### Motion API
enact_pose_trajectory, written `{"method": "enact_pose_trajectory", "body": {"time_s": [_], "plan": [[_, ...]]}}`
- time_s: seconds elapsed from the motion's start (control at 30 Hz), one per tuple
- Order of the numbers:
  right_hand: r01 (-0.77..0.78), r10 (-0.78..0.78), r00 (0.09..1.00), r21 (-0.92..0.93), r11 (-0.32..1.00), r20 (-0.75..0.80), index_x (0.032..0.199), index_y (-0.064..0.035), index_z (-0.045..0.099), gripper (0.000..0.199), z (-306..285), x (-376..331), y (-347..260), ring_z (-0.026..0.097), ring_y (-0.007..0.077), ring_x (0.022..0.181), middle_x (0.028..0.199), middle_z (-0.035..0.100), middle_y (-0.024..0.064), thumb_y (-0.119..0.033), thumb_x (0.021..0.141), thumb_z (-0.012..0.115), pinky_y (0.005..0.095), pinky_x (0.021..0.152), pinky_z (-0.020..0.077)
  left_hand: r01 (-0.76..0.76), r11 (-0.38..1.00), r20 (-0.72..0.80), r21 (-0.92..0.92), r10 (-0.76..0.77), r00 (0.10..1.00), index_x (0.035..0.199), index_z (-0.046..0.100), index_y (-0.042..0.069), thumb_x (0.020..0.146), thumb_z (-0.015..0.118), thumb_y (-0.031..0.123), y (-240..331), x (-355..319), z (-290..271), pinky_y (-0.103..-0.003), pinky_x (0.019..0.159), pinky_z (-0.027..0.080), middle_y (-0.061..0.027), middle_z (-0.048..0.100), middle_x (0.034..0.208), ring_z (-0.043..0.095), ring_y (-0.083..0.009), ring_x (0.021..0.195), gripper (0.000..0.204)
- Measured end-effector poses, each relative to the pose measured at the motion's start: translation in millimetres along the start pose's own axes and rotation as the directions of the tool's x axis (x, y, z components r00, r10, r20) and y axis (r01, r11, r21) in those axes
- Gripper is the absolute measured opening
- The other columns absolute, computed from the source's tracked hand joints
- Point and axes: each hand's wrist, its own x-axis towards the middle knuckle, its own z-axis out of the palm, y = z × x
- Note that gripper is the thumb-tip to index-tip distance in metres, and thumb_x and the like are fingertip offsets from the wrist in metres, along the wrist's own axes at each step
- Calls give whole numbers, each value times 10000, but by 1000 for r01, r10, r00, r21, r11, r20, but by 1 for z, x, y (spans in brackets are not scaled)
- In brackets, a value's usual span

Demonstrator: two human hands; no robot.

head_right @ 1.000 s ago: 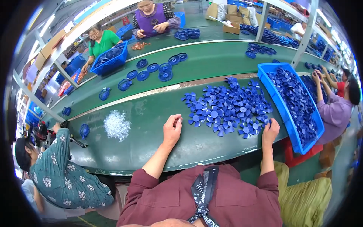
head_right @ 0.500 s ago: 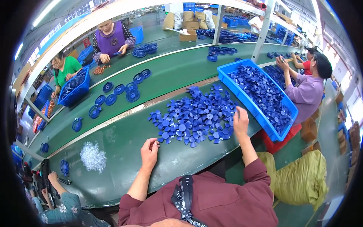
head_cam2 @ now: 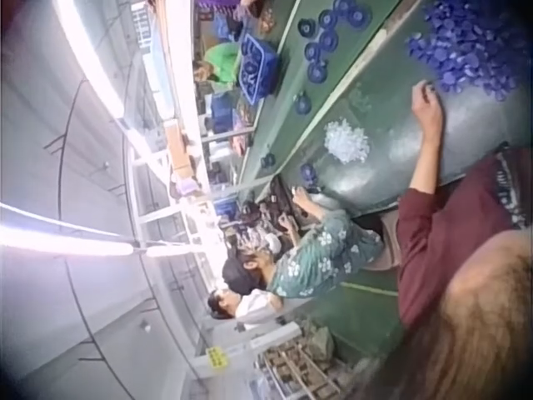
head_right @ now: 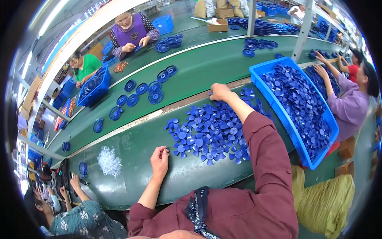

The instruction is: The person assembles blue petal-shaped plastic pieces onto circular blue bases by hand, attaching the petals to the bases at an industrial assembly line.

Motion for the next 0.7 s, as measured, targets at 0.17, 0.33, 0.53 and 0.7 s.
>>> {"method": "enact_pose_trajectory", "body": {"time_s": [0.17, 0.33, 0.53, 0.7], "plan": [[288, -287, 958, -17, 958, 24, 968, -16, 680, 429, -11, -22, -50, 645, 368, 940, 944, 678, 207, -264, 629, 767, 432, 835, 522, -40, 993, -29, 113, 44, 999, 993, 606, -18, 871, 559, 2, 7, 3, 2, -245, 620, 474, -70, 621, 827, 584, -117, 690, 133], [532, -528, 846, 133, 836, -68, 1068, -2, 648, 506, -12, -56, -92, 608, 383, 997, 999, 651, 220, -314, 687, 766, 449, 881, 484, -44, 986, -25, 160, 49, 999, 1021, 598, -23, 891, 547, 34, 3, 3, 4, -241, 658, 486, -59, 651, 853, 593, -101, 711, 150], [635, -615, 772, 189, 749, -160, 1186, 12, 557, 501, -19, -128, -113, 536, 360, 1100, 1166, 567, 193, -274, 801, 705, 436, 948, 434, 176, 975, -57, -132, -185, 981, 1055, 587, 5, 938, 539, 86, 4, 20, 5, -219, 590, 465, -45, 643, 897, 588, -87, 704, 150], [442, -223, 718, 184, 878, -659, 1026, -12, 633, 260, -1, -222, -84, 615, 305, 889, 955, 643, 146, -86, 784, 690, 372, 769, 504, 125, 967, -31, -221, -135, 990, 1064, 580, 4, 946, 541, 104, -5, 50, 16, -210, 563, 436, -29, 599, 860, 555, -83, 684, 159]]}}
